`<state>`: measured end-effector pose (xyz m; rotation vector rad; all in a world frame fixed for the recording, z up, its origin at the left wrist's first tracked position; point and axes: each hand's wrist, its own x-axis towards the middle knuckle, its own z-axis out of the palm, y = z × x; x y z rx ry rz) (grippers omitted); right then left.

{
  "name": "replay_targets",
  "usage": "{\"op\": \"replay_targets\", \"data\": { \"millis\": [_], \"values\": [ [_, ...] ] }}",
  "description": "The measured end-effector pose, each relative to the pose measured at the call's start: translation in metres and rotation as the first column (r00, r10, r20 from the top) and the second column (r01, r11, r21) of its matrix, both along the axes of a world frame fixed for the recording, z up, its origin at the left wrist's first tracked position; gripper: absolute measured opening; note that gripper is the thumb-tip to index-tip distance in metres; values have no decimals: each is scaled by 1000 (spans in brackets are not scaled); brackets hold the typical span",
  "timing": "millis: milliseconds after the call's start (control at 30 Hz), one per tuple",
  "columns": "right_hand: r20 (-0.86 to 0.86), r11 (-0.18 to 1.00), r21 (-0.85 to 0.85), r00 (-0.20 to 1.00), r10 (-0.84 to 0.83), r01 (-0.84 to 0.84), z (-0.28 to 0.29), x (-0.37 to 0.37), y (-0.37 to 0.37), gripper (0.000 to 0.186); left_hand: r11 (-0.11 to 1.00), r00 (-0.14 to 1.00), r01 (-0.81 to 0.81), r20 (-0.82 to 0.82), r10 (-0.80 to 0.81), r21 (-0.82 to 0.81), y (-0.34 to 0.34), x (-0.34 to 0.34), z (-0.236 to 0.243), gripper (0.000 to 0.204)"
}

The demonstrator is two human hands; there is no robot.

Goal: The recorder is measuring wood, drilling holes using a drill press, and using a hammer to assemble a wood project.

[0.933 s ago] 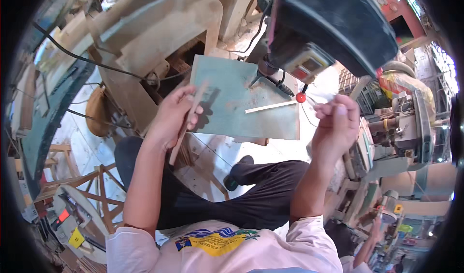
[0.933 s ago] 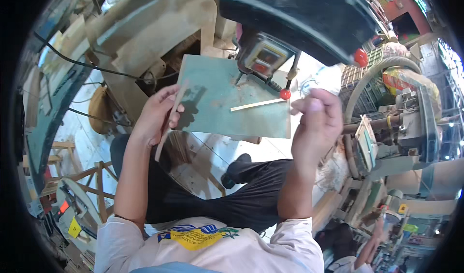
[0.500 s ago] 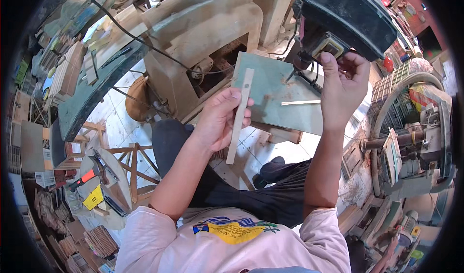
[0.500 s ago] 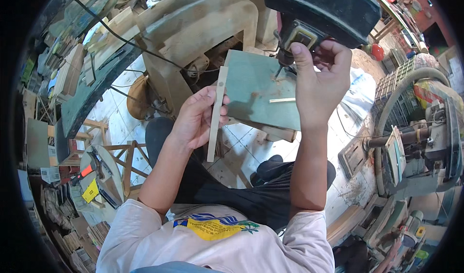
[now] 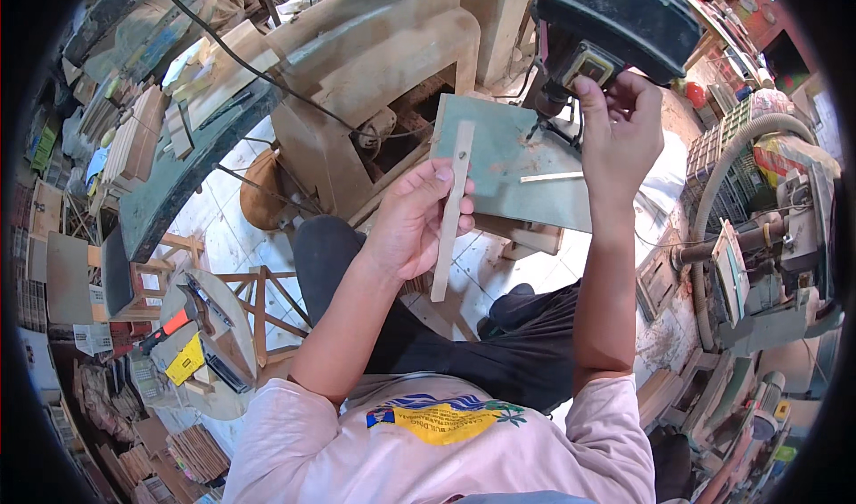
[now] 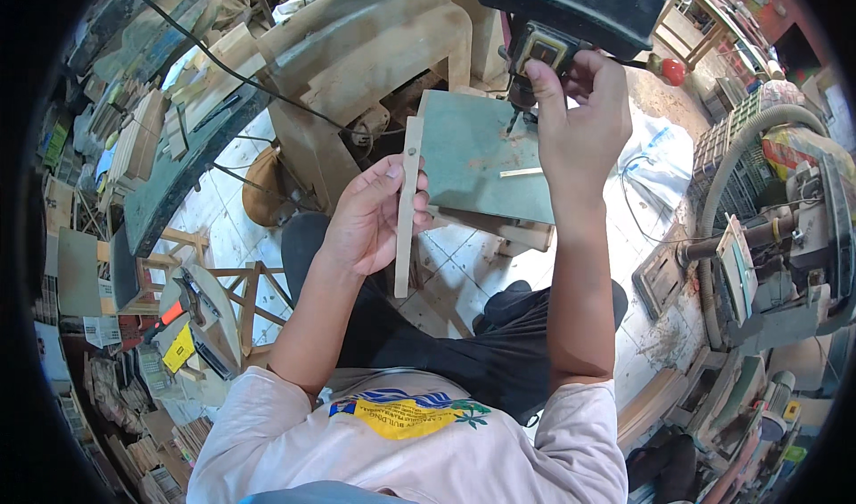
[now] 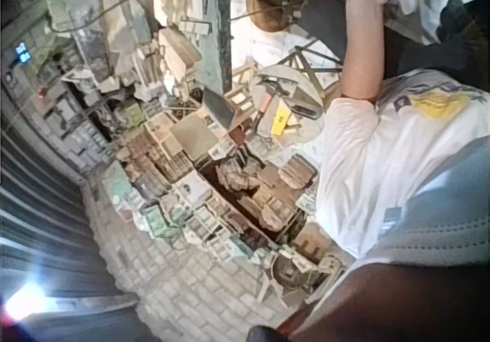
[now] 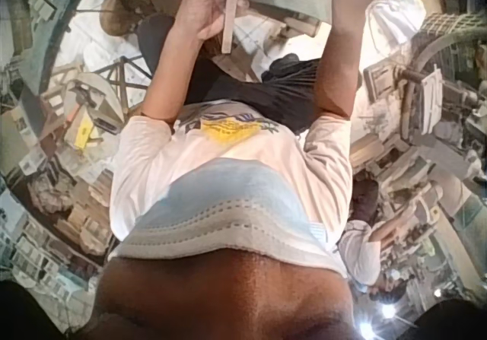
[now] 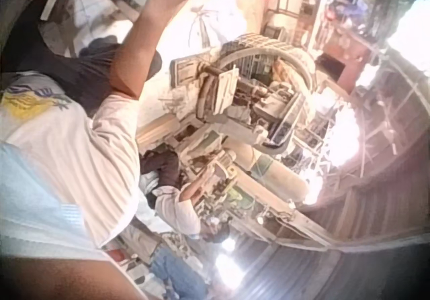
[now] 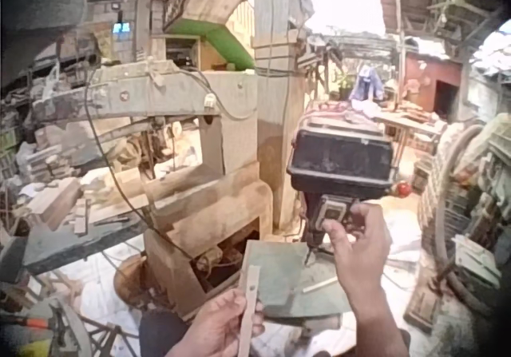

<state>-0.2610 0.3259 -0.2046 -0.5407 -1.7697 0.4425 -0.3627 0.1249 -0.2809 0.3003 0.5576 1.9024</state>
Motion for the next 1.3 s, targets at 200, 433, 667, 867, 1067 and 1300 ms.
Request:
{"op": "replay_targets", "data": {
  "millis": [200,433,667,867,1067,1300],
  "values": [
    [-46,892,-341,953,300,-297,-59,28,-30,28,965,938,-232,-291,188,-125,-5,16,-9,14],
    [-323,173,-806,666,673,-566,-124,35,-103,14,945,942,-293,-211,260,-143,10,23,-30,12],
    [520,754,-488,547,656,-440,-120,50,-63,20,913,942,-328,-164,294,-244,9,4,-44,8],
    [744,999,-27,668,-5,37,-145,71,59,27,876,930,-325,-287,228,-357,-15,-19,-67,18],
    [754,930,48,624,206,-365,-151,81,85,17,824,934,-343,-259,246,-452,-32,-43,-89,20],
    [693,923,-172,623,362,-345,-149,46,12,19,822,942,-330,-214,257,-465,-34,-52,-106,21]
  ]
}}
